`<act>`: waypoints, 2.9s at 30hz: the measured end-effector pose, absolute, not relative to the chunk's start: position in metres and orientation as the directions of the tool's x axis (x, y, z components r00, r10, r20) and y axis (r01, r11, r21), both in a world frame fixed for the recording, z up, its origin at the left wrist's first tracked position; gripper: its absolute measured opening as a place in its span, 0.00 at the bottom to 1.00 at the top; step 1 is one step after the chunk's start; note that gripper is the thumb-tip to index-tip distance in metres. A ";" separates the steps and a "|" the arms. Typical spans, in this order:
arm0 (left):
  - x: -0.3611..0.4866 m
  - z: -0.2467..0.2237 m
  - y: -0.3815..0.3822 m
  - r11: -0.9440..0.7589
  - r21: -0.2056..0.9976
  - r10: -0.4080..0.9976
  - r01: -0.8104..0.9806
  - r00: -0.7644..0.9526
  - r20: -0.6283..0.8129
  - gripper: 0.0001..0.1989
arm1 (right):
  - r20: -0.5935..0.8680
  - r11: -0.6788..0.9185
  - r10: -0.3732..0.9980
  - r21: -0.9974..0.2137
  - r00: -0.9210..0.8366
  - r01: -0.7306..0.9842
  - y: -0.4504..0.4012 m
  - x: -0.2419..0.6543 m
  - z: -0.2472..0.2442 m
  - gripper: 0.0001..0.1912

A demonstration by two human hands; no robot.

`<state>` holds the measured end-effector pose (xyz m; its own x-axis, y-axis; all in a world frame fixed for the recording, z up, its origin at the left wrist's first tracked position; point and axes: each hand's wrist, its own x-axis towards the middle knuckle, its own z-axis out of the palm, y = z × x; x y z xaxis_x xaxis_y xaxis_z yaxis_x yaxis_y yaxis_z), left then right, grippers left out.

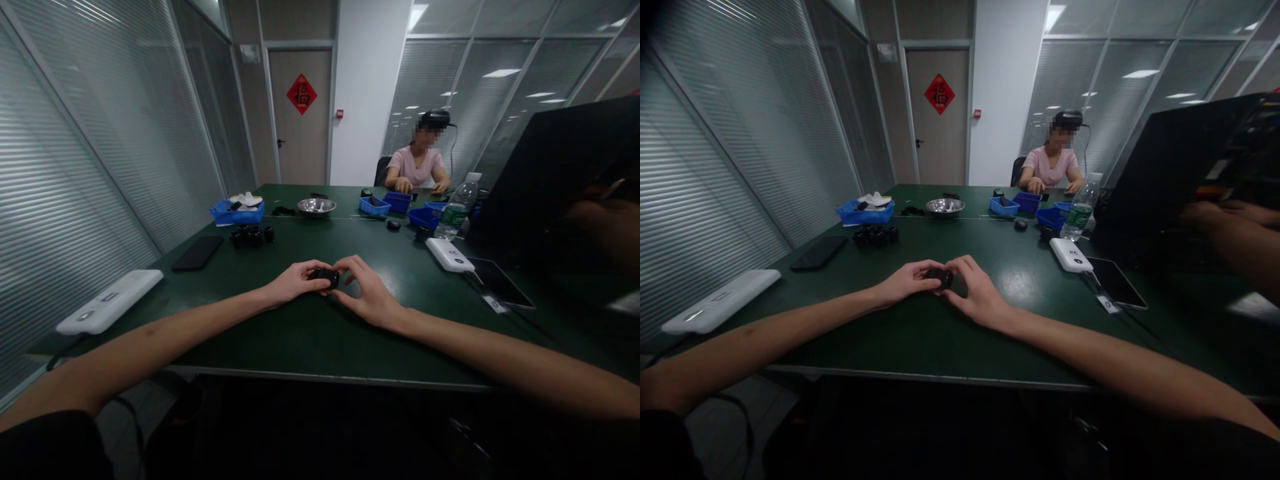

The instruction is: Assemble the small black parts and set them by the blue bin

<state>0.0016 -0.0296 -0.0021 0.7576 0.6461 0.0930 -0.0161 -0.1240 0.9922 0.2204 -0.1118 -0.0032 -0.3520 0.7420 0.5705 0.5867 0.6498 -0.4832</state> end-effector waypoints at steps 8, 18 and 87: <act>0.002 -0.003 -0.030 -0.096 0.995 0.648 -0.010 0.759 0.070 0.24 | 0.535 0.632 0.764 -0.505 -0.361 0.589 -0.112 0.221 -0.003 0.16; 0.001 -0.002 -0.029 -0.098 0.995 0.648 -0.008 0.758 0.070 0.24 | 0.475 0.560 0.825 -0.612 -0.306 0.558 -0.110 0.222 -0.007 0.16; -0.015 -0.004 -0.028 -0.933 0.214 0.357 0.289 0.811 0.463 0.26 | 0.152 0.198 0.954 -0.967 -0.259 0.160 -0.096 0.232 -0.007 0.20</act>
<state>-0.0153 -0.0277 -0.0035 0.8114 0.3573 0.4625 0.2888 -0.9331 0.2142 0.2318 -0.0957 -0.0069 -0.2590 0.9538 0.1522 0.1596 0.1977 -0.9672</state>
